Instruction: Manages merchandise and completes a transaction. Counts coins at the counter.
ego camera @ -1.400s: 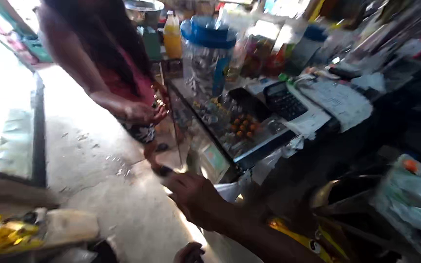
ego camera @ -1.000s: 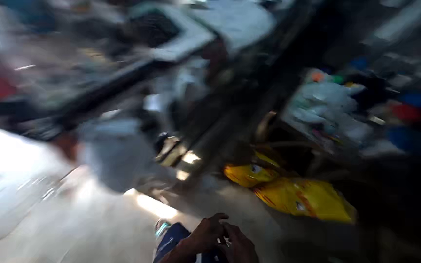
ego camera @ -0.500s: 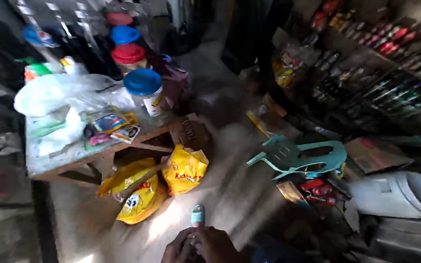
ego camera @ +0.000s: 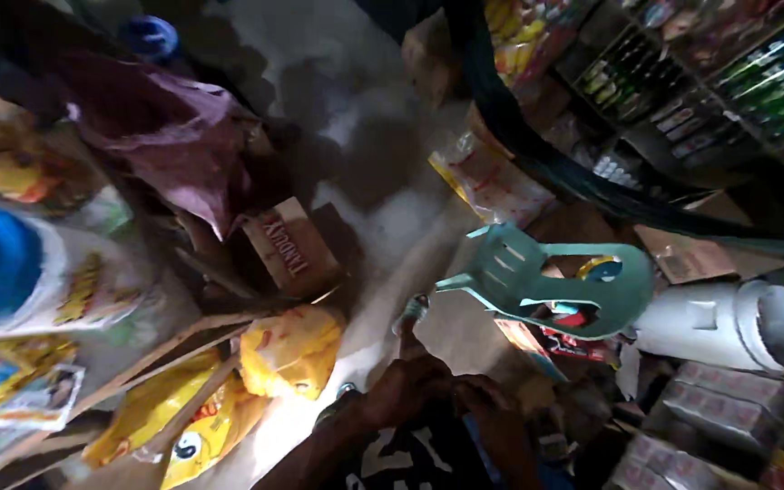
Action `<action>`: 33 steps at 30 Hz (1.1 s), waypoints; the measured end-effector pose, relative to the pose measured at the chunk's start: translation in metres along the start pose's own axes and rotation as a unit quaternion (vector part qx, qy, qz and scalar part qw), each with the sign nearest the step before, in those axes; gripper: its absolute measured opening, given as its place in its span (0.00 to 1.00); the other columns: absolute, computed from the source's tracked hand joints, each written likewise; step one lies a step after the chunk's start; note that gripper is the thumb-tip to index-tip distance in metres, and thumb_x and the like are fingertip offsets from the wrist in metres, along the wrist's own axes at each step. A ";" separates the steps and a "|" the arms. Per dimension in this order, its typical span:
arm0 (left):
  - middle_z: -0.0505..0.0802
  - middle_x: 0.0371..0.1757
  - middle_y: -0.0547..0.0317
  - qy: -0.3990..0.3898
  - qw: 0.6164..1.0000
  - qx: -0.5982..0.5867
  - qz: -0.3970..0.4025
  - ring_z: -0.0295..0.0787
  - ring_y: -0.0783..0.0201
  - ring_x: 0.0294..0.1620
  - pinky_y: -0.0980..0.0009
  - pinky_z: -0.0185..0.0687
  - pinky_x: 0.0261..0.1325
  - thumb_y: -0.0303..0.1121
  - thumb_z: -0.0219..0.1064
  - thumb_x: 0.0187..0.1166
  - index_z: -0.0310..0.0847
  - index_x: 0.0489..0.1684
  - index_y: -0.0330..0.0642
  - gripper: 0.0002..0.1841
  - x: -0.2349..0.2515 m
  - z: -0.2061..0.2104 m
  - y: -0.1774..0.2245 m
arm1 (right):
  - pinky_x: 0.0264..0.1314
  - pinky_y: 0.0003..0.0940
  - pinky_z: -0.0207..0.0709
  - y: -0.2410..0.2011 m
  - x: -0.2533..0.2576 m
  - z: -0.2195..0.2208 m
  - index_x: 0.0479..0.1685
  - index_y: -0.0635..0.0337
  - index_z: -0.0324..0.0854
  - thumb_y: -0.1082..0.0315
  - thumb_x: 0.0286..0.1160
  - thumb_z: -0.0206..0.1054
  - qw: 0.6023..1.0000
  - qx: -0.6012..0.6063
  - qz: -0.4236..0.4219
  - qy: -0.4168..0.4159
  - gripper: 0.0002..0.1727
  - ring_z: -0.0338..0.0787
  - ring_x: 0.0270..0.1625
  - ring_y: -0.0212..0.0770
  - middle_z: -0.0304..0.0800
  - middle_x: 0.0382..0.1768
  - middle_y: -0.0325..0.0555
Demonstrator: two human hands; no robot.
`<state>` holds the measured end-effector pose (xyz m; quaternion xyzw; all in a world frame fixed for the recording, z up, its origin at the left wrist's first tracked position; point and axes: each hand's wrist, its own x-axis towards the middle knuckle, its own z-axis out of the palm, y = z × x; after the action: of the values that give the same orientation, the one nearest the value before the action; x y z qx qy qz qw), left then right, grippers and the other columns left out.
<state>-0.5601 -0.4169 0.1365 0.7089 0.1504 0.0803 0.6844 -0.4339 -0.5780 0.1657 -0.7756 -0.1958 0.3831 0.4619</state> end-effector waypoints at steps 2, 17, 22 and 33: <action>0.95 0.47 0.50 0.029 1.000 -0.004 -0.003 0.93 0.69 0.46 0.72 0.89 0.55 0.33 0.66 0.85 0.87 0.55 0.31 0.13 0.060 -0.016 0.000 | 0.32 0.30 0.90 -0.013 0.063 -0.021 0.48 0.69 0.89 0.73 0.78 0.67 0.999 0.033 -0.015 0.007 0.09 0.91 0.27 0.32 0.95 0.33 0.43; 0.94 0.44 0.60 0.368 0.926 -0.056 -0.068 0.90 0.75 0.43 0.76 0.88 0.51 0.31 0.70 0.81 0.90 0.46 0.34 0.09 0.337 -0.272 0.003 | 0.40 0.27 0.91 -0.236 0.505 0.050 0.48 0.73 0.87 0.73 0.82 0.63 0.951 -0.051 -0.150 -0.264 0.11 0.93 0.35 0.30 0.94 0.38 0.46; 0.95 0.43 0.63 0.382 0.918 -0.083 -0.066 0.90 0.75 0.44 0.76 0.89 0.51 0.33 0.69 0.82 0.89 0.46 0.35 0.09 0.419 -0.402 0.002 | 0.41 0.26 0.91 -0.310 0.631 0.106 0.48 0.73 0.87 0.73 0.83 0.62 0.940 -0.022 -0.146 -0.307 0.11 0.93 0.35 0.29 0.95 0.37 0.42; 0.95 0.39 0.62 0.426 0.892 -0.129 -0.072 0.91 0.73 0.35 0.75 0.90 0.41 0.28 0.66 0.84 0.88 0.51 0.31 0.09 0.593 -0.676 0.022 | 0.36 0.26 0.90 -0.488 0.891 0.236 0.50 0.72 0.87 0.74 0.80 0.65 0.945 0.009 -0.087 -0.314 0.09 0.92 0.30 0.29 0.95 0.32 0.39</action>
<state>-0.2152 0.4135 0.1379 0.4996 0.4665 0.3442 0.6436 -0.0314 0.3842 0.1544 -0.5917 -0.3945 0.5673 0.4153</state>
